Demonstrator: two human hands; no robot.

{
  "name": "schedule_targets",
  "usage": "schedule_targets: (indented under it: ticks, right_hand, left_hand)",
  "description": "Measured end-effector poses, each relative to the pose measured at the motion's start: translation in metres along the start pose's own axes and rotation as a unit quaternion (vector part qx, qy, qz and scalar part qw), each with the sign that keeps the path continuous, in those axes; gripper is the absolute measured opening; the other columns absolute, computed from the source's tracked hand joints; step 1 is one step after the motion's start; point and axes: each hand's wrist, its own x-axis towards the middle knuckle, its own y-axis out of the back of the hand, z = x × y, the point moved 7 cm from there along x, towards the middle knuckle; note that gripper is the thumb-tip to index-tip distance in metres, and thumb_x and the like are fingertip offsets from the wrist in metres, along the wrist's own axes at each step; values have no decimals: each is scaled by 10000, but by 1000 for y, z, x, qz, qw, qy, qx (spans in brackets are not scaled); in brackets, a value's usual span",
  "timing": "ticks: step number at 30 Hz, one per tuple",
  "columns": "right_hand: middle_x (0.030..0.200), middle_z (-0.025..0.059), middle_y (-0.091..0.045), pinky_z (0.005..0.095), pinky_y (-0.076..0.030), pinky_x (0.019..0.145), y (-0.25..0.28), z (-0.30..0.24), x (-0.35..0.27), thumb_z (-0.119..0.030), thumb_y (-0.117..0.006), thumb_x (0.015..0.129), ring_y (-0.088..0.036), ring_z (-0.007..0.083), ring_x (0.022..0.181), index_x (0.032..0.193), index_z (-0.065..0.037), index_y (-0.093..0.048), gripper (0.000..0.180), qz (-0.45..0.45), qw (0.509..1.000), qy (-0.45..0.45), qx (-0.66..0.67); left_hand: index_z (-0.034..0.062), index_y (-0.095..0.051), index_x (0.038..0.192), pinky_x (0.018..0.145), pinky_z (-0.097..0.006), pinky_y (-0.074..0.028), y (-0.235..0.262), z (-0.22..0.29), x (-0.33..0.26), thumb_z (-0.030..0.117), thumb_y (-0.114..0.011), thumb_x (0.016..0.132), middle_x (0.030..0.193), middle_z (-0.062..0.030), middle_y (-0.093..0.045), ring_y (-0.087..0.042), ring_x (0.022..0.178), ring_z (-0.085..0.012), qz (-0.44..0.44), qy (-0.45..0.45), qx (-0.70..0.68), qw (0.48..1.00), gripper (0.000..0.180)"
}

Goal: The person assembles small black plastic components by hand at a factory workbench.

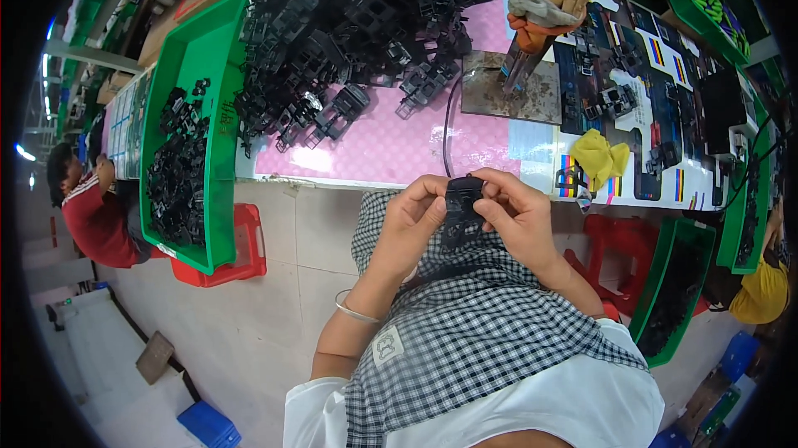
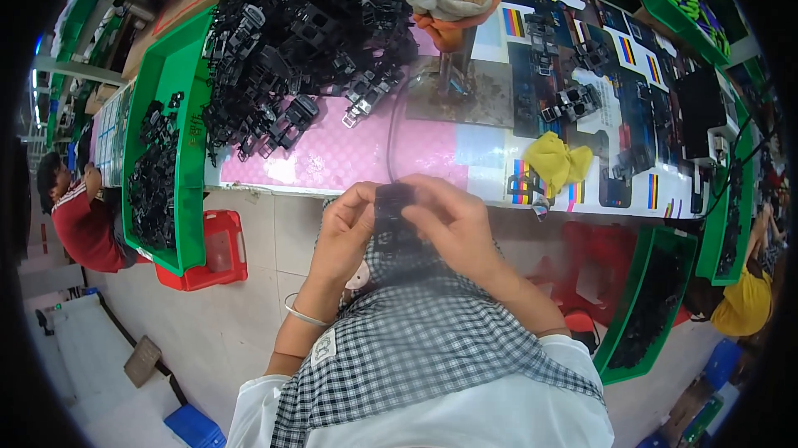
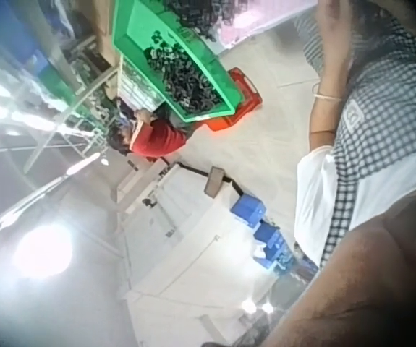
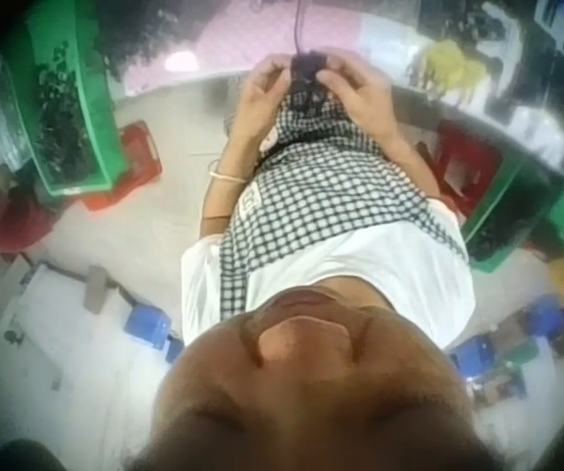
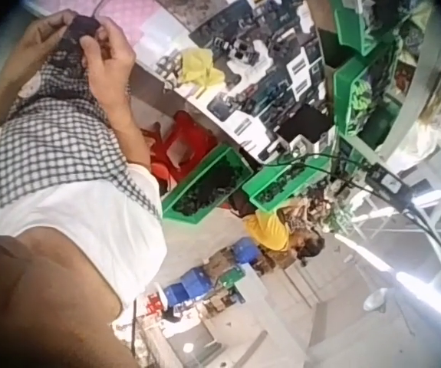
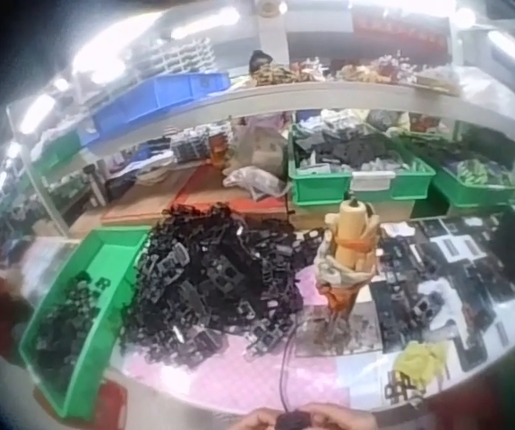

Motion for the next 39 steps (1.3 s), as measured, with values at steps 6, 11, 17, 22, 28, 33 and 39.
schedule_targets:
  ticks: [6, 11, 17, 22, 28, 33, 39]
  right_hand:
    - [817, 8, -543, 189, -435, 555, -1, -6, 2, -8, -627, 812, -524, 55, 630, 1142, -17, -563, 336, -9, 999, 29, -13]
    - [820, 4, -539, 189, -433, 555, -4, -6, 4, -1, -630, 807, -521, 55, 636, 1143, -12, -561, 343, -7, 1000, 18, 6]
    - [802, -3, -519, 175, -426, 547, -3, 0, 0, 46, -616, 796, -510, 49, 629, 1133, 1, -563, 345, -2, 1000, 15, 22]
    - [847, 7, -503, 172, -440, 542, -5, 3, 0, 68, -589, 802, -505, 51, 646, 1125, 3, -565, 331, 13, 999, -5, 43]
    - [868, 10, -493, 174, -443, 510, -7, 7, 6, 55, -573, 818, -498, 59, 662, 1134, 4, -560, 320, 11, 998, -19, 57]
    - [864, 16, -492, 194, -448, 479, 16, 15, 9, 45, -556, 820, -512, 77, 664, 1130, 31, -541, 310, 59, 998, -13, 28]
    - [828, 14, -496, 172, -421, 447, 10, 5, 12, 36, -535, 831, -495, 64, 562, 1149, 39, -520, 318, 49, 998, -6, 36]
  left_hand:
    - [-6, -571, 984, 754, -189, -409, 1, 6, 1, 75, -540, 904, 997, -13, -554, -508, 877, -65, 17, -9, 51, 999, 118]
    - [-17, -578, 984, 748, -191, -418, 4, 13, 2, 43, -535, 896, 1019, -28, -552, -513, 880, -69, 12, -18, 47, 999, 115]
    - [-16, -568, 956, 779, -207, -422, -1, 13, -2, 35, -531, 894, 1011, -28, -551, -510, 880, -73, 25, -17, 42, 999, 88]
    - [-17, -564, 991, 786, -209, -423, 3, 11, -3, 63, -536, 902, 997, -17, -555, -506, 881, -63, 13, -37, 62, 997, 123]
    - [-4, -541, 1094, 818, -233, -445, 28, 34, -5, 62, -574, 874, 1068, -46, -550, -542, 947, -104, 80, -96, 140, 982, 232]
    - [26, -508, 1146, 947, -411, -384, 122, 139, -66, 47, -722, 681, 1160, -147, -499, -472, 1112, -321, 414, -299, 606, 610, 513]
    - [53, -532, 1059, 848, -396, -388, 236, 181, -135, 102, -774, 588, 1054, -112, -509, -459, 1016, -306, 509, -145, 736, 422, 531]
